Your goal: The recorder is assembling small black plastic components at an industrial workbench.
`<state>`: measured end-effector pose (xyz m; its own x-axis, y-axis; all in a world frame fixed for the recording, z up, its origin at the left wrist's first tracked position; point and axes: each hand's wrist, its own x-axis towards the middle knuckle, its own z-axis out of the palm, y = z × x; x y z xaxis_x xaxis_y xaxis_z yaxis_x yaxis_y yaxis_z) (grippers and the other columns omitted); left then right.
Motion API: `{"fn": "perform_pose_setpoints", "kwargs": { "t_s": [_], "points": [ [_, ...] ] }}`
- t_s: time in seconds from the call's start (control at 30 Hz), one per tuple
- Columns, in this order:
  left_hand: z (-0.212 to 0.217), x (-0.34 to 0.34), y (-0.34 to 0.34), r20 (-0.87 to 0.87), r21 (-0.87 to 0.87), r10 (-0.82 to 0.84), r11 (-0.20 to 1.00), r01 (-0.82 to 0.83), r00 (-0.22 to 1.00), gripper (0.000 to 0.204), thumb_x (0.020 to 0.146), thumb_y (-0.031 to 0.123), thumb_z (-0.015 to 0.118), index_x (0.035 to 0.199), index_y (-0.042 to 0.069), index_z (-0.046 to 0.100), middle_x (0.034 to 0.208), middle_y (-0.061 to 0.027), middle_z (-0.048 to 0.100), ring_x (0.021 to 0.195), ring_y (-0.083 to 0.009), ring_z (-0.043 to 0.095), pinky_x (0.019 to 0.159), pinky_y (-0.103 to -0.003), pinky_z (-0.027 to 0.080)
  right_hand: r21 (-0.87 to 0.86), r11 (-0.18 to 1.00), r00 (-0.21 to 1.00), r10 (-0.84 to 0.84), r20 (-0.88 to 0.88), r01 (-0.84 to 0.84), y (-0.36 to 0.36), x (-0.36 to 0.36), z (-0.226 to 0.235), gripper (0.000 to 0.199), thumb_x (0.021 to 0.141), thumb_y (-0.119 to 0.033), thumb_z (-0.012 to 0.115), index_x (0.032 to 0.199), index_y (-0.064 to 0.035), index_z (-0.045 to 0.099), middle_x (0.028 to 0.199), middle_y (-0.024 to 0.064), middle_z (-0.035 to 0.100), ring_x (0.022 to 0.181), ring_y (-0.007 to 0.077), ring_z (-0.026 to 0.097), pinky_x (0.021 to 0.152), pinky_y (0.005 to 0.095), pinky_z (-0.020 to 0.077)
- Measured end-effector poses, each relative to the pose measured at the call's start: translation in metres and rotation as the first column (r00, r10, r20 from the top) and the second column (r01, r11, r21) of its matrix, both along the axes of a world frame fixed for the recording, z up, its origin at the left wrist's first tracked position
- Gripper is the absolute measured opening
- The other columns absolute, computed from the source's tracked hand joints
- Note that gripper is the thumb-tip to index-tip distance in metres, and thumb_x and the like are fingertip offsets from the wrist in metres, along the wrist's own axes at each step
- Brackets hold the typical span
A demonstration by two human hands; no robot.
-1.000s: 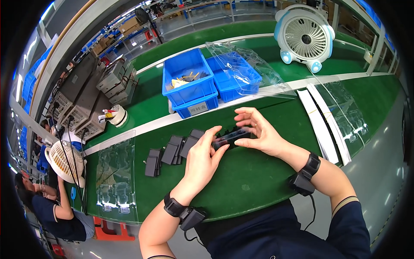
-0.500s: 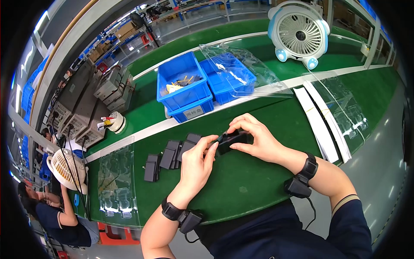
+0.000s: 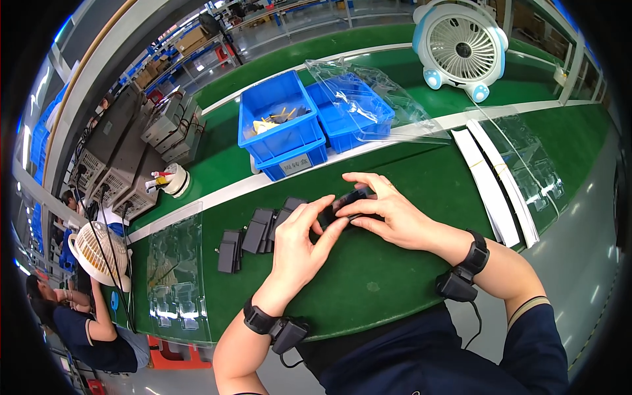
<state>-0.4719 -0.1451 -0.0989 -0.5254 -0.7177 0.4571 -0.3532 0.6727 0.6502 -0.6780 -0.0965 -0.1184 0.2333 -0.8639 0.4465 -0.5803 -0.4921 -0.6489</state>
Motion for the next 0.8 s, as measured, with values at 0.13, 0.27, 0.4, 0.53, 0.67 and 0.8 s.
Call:
{"fn": "perform_pose_setpoints", "kwargs": {
  "t_s": [0.13, 0.27, 0.4, 0.53, 0.67, 0.8],
  "points": [
    [-0.003, 0.001, -0.001, 0.041, -0.048, -0.020, 0.999, 0.022, 0.999, 0.051, 0.073, 0.013, 0.085, 0.119, 0.004, 0.064, 0.093, -0.0043, 0.065, 0.065, -0.0075, 0.052, 0.053, -0.021, 0.042, -0.016, 1.000, 0.990, -0.007, 0.141, 0.010, -0.001, -0.001, 0.006, 0.040, 0.077, -0.001, 0.075, 0.113, -0.0073, 0.059, 0.138, 0.0131, 0.042, 0.117, 0.0289, 0.054, 0.097, 0.0391, 0.0484],
    [-0.002, 0.001, -0.003, 0.077, -0.150, -0.034, 0.988, 0.045, 0.996, 0.039, 0.074, 0.011, 0.084, 0.108, 0.004, 0.066, 0.096, -0.0057, 0.066, 0.067, -0.0111, 0.055, 0.055, -0.023, 0.045, 0.094, 0.995, 0.967, -0.045, 0.250, 0.022, 0.000, -0.003, 0.007, 0.038, 0.075, 0.000, 0.077, 0.107, -0.0068, 0.058, 0.133, 0.0111, 0.045, 0.107, 0.0249, 0.061, 0.090, 0.0354, 0.0523],
    [-0.007, 0.001, -0.009, 0.045, -0.255, -0.081, 0.963, 0.089, 0.996, 0.031, 0.075, 0.010, 0.082, 0.103, 0.005, 0.069, 0.098, -0.0071, 0.067, 0.070, -0.0136, 0.060, 0.056, -0.025, 0.047, 0.072, 0.994, 0.964, -0.097, 0.246, 0.082, 0.003, -0.002, 0.009, 0.037, 0.074, -0.004, 0.080, 0.105, -0.0074, 0.060, 0.133, 0.0110, 0.046, 0.110, 0.0264, 0.059, 0.093, 0.0383, 0.0506],
    [-0.007, 0.001, -0.005, 0.072, -0.157, -0.035, 0.987, 0.046, 0.997, 0.025, 0.076, 0.010, 0.082, 0.098, 0.005, 0.071, 0.099, -0.0076, 0.067, 0.072, -0.0144, 0.062, 0.056, -0.025, 0.049, 0.020, 0.998, 0.975, -0.067, 0.213, 0.064, 0.001, -0.004, 0.004, 0.031, 0.075, -0.012, 0.081, 0.101, -0.0078, 0.066, 0.131, 0.0112, 0.048, 0.113, 0.0282, 0.056, 0.095, 0.0408, 0.0483],
    [-0.005, 0.002, -0.004, 0.097, -0.174, -0.048, 0.983, 0.064, 0.994, 0.018, 0.075, 0.010, 0.082, 0.090, 0.004, 0.073, 0.099, -0.0077, 0.067, 0.073, -0.0148, 0.064, 0.059, -0.026, 0.051, -0.001, 0.999, 0.973, -0.051, 0.224, 0.052, -0.002, -0.004, -0.001, 0.023, 0.079, -0.017, 0.079, 0.097, -0.0064, 0.070, 0.125, 0.0117, 0.053, 0.110, 0.0268, 0.057, 0.093, 0.0394, 0.0480],
    [-0.006, 0.003, -0.003, 0.071, -0.107, -0.064, 0.992, 0.071, 0.995, 0.015, 0.075, 0.013, 0.080, 0.085, 0.005, 0.072, 0.100, -0.0081, 0.068, 0.086, -0.0250, 0.068, 0.070, -0.035, 0.055, 0.100, 0.995, 0.954, -0.059, 0.294, 0.030, -0.002, -0.006, 0.000, 0.010, 0.086, -0.013, 0.072, 0.091, -0.0038, 0.072, 0.115, 0.0094, 0.058, 0.108, 0.0196, 0.056, 0.093, 0.0327, 0.0450]
  ]
}}
